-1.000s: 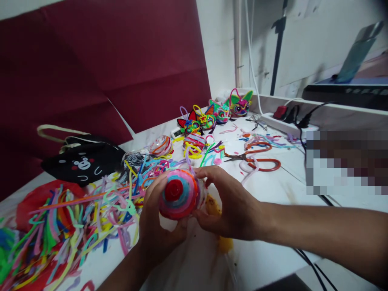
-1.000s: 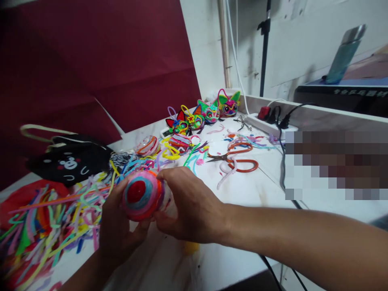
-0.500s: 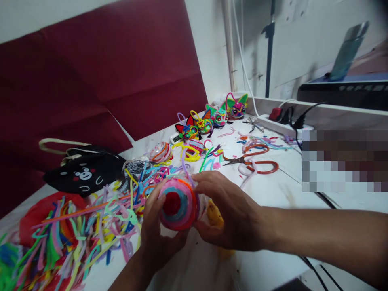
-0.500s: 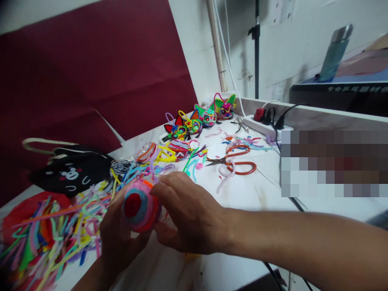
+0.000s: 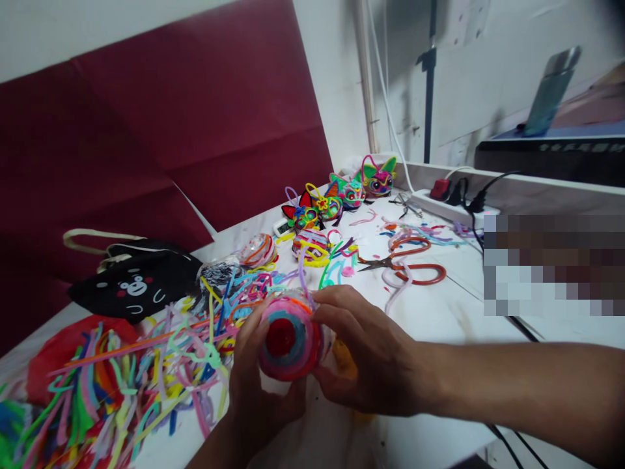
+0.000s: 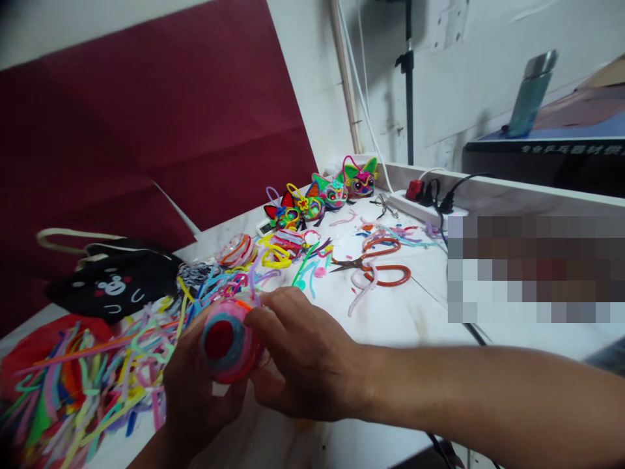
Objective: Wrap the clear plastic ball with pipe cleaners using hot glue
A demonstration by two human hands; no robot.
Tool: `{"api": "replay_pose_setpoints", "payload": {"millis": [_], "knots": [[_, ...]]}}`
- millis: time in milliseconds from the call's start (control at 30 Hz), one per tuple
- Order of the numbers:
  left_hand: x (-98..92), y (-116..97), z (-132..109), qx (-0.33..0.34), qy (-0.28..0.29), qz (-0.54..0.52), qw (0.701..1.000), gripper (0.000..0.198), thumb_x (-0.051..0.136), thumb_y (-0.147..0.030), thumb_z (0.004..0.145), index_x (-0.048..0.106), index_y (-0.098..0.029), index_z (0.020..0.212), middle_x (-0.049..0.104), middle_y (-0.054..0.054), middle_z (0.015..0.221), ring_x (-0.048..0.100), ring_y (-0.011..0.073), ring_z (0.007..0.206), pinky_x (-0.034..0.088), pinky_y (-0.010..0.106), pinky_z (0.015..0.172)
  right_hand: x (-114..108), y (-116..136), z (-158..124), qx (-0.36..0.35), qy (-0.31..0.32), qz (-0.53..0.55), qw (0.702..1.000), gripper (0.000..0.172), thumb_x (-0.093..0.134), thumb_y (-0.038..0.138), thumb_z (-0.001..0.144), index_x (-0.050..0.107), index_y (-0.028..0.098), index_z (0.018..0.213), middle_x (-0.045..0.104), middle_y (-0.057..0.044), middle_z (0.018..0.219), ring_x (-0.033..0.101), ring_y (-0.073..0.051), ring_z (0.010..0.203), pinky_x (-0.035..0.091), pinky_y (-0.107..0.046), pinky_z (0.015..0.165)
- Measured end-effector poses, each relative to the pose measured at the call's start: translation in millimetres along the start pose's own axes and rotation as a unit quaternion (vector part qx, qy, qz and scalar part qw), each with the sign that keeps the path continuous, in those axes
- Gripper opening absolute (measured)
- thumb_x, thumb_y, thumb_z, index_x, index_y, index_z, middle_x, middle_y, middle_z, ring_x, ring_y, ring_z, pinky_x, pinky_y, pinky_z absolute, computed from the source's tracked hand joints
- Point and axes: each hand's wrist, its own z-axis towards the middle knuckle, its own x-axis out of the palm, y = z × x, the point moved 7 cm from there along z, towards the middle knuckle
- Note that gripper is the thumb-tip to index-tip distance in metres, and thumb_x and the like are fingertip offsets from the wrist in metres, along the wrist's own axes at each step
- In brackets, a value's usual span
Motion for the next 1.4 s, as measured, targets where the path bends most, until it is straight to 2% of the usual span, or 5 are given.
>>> {"api": "replay_pose_setpoints", "payload": {"millis": [467, 733, 967, 1200, 1400], "knots": [[1.4, -1, -1, 0.001, -0.001, 0.004, 1.000, 0.068, 0.065, -0.026, 0.084, 0.043, -0.012, 0.146, 0.059, 0.019, 0.131, 0.061, 0.0354, 0.122, 0.053, 0.049, 0.104, 3, -2, -1, -0.001, -0.014, 0.005, 1.000, 0.046, 0.063, 0.016, 0.081, 0.046, 0.016, 0.124, 0.066, -0.015, 0.107, 0.062, -0.030, 0.098, 0.058, -0.044, 0.081], [9.3, 15, -15, -0.094, 0.003, -0.051, 0.994, 0.071, 0.063, -0.040, 0.098, 0.033, -0.024, 0.160, 0.048, 0.014, 0.147, 0.054, 0.0316, 0.132, 0.049, 0.042, 0.107, 4, -24, 1, 0.090, 0.015, 0.078, 0.993, 0.047, 0.070, 0.023, 0.081, 0.047, 0.017, 0.122, 0.066, -0.013, 0.111, 0.065, -0.026, 0.098, 0.057, -0.039, 0.077], [20.9, 27, -26, -0.201, 0.041, -0.234, 0.950, 0.072, 0.063, -0.037, 0.100, 0.027, -0.034, 0.162, 0.037, 0.010, 0.165, 0.039, 0.0329, 0.151, 0.038, 0.049, 0.121, 5, -38, 3, 0.193, 0.043, 0.122, 0.973, 0.047, 0.076, 0.028, 0.080, 0.046, 0.021, 0.117, 0.066, -0.010, 0.115, 0.066, -0.026, 0.105, 0.056, -0.039, 0.082], [20.0, 29, -20, -0.206, 0.011, -0.288, 0.935, 0.073, 0.067, -0.047, 0.098, 0.032, -0.034, 0.160, 0.036, 0.009, 0.167, 0.038, 0.0339, 0.153, 0.039, 0.051, 0.122, 6, -46, 3, 0.238, 0.054, 0.138, 0.960, 0.044, 0.077, 0.032, 0.083, 0.047, 0.024, 0.113, 0.068, -0.008, 0.114, 0.067, -0.024, 0.107, 0.055, -0.039, 0.082], [22.3, 37, -26, -0.309, 0.000, -0.281, 0.909, 0.092, 0.082, -0.053, 0.081, 0.036, -0.027, 0.156, 0.045, 0.019, 0.159, 0.047, 0.0439, 0.145, 0.042, 0.066, 0.116, 9, -45, 0, 0.232, 0.051, 0.124, 0.963, 0.045, 0.080, 0.032, 0.081, 0.048, 0.024, 0.112, 0.068, -0.007, 0.113, 0.067, -0.025, 0.104, 0.055, -0.039, 0.081]]}}
